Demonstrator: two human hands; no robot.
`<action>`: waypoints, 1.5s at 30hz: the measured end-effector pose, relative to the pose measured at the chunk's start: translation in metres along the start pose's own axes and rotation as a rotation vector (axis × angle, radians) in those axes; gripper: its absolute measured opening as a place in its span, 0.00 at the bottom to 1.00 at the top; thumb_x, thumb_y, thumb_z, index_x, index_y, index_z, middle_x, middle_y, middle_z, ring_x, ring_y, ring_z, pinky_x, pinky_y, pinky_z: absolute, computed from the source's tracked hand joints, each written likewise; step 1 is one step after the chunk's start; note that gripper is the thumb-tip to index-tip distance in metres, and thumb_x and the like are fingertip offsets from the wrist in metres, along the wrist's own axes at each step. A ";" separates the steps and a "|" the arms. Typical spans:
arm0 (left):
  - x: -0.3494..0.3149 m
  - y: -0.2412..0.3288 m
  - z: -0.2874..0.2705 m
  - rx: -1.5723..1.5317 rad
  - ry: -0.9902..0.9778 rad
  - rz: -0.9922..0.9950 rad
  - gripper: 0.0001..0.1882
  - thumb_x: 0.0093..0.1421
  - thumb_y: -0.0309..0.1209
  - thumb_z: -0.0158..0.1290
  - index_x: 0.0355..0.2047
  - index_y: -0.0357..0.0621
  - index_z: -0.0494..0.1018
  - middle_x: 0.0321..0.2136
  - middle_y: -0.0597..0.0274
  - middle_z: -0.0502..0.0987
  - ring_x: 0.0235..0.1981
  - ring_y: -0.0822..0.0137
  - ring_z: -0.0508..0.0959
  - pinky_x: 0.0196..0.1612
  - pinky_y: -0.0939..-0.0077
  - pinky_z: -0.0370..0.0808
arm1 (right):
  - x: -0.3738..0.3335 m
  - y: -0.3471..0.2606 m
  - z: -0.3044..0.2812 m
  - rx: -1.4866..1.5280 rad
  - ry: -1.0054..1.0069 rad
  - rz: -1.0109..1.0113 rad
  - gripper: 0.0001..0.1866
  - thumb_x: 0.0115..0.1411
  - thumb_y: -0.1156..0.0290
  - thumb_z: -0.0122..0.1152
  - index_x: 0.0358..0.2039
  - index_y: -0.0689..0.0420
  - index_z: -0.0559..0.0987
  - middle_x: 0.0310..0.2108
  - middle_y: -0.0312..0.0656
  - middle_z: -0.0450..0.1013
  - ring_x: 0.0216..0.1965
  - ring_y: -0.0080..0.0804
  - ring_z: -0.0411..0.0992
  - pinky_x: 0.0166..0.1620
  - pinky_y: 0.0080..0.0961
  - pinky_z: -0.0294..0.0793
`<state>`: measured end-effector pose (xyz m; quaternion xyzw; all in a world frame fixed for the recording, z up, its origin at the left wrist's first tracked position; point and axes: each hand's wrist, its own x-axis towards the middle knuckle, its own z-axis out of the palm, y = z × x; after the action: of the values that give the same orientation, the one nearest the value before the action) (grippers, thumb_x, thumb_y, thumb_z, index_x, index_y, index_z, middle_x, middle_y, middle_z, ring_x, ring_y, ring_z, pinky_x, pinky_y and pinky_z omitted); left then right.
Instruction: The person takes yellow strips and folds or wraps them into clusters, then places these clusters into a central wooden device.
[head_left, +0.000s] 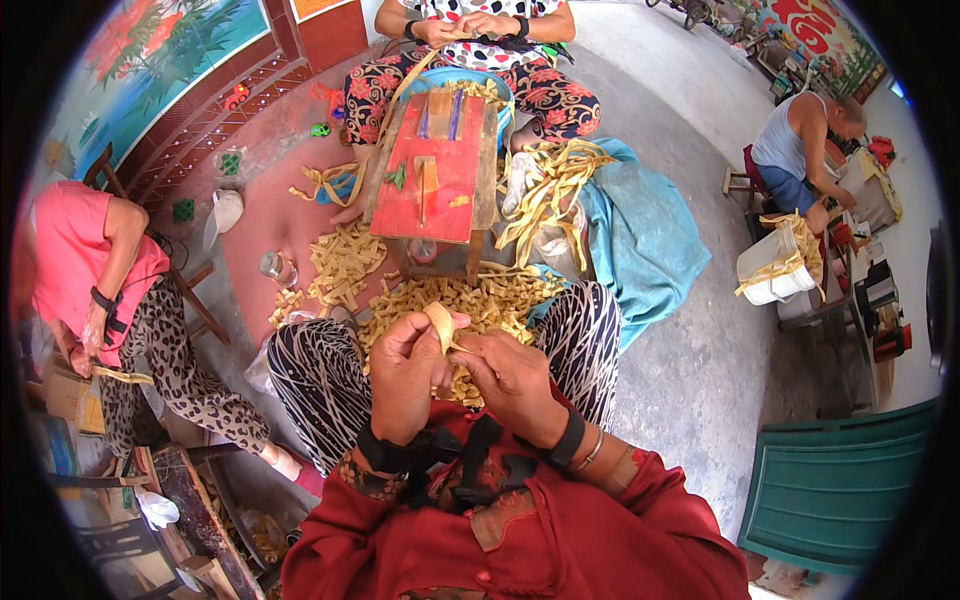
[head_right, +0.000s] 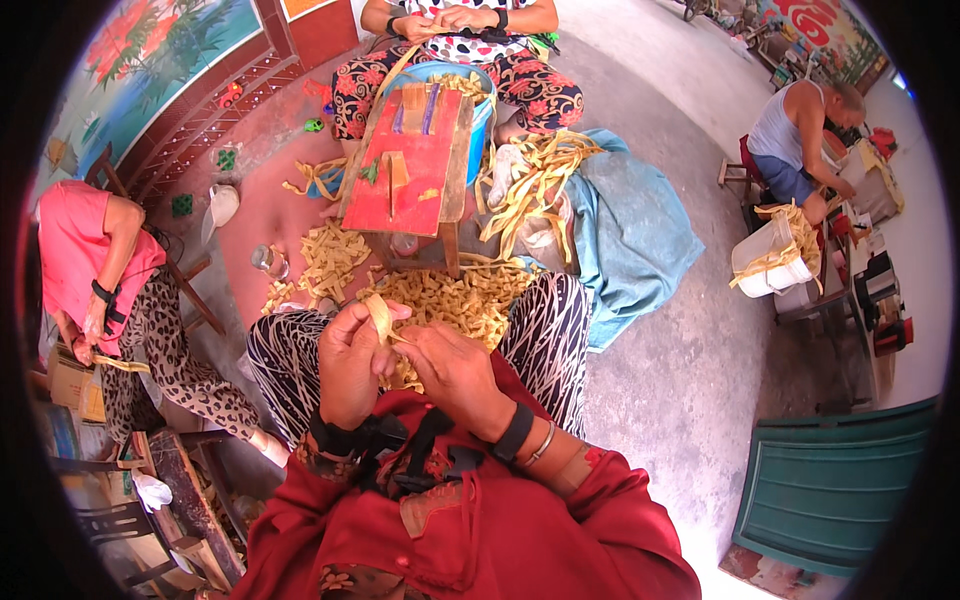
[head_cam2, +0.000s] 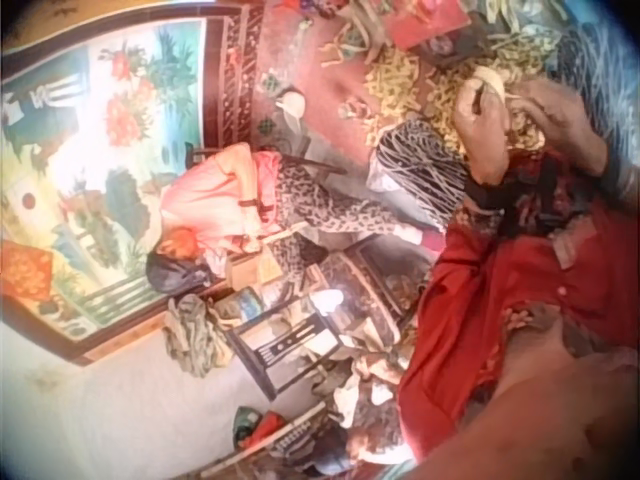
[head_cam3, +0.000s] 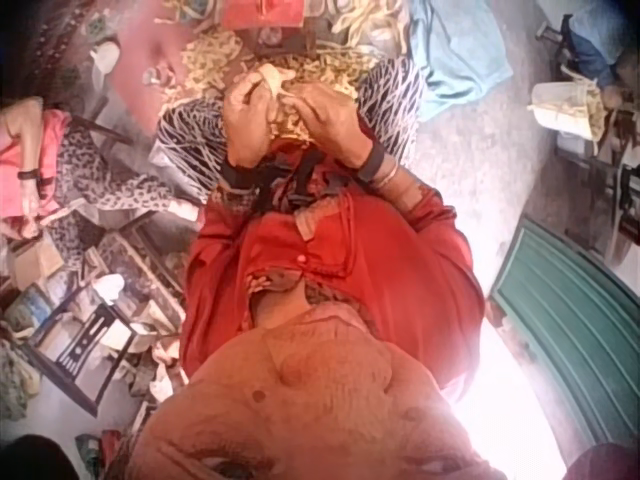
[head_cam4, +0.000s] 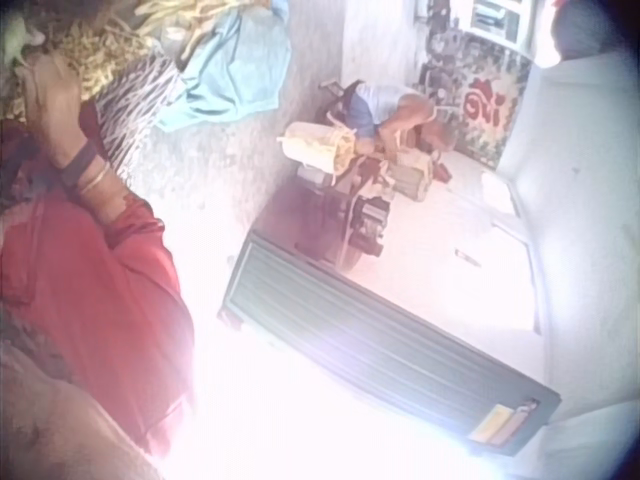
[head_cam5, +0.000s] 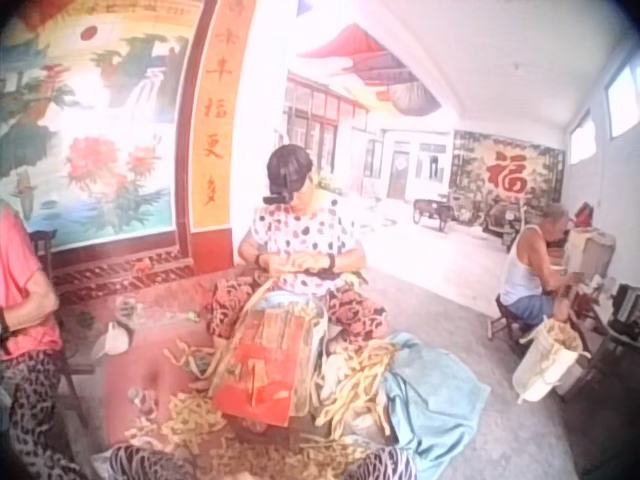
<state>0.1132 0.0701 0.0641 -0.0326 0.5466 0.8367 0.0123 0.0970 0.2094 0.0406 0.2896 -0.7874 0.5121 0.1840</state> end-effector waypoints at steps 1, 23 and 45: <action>0.001 -0.001 0.001 0.001 0.001 0.003 0.07 0.64 0.26 0.44 0.37 0.39 0.72 0.29 0.64 0.74 0.13 0.84 0.59 0.19 0.87 0.60 | 0.002 -0.003 -0.004 -0.036 0.003 -0.033 0.06 0.51 0.77 0.62 0.31 0.60 0.76 0.26 0.43 0.73 0.24 0.37 0.72 0.26 0.26 0.71; 0.001 -0.023 0.004 -0.050 0.124 0.017 0.05 0.62 0.21 0.42 0.37 0.40 0.67 0.28 0.69 0.71 0.26 0.81 0.69 0.28 0.89 0.68 | 0.029 -0.014 -0.007 -0.099 -0.124 -0.186 0.10 0.46 0.78 0.61 0.32 0.60 0.76 0.27 0.41 0.69 0.24 0.35 0.69 0.25 0.28 0.70; -0.008 -0.019 0.010 0.348 0.084 0.154 0.06 0.59 0.19 0.44 0.37 0.37 0.67 0.24 0.63 0.73 0.21 0.79 0.71 0.23 0.85 0.68 | 0.018 -0.005 -0.015 0.501 -0.087 0.504 0.09 0.52 0.84 0.59 0.34 0.60 0.73 0.27 0.35 0.69 0.26 0.18 0.71 0.27 0.16 0.71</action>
<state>0.1222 0.0871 0.0509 -0.0229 0.6839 0.7259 -0.0692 0.0866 0.2168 0.0609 0.1439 -0.6912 0.7058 -0.0586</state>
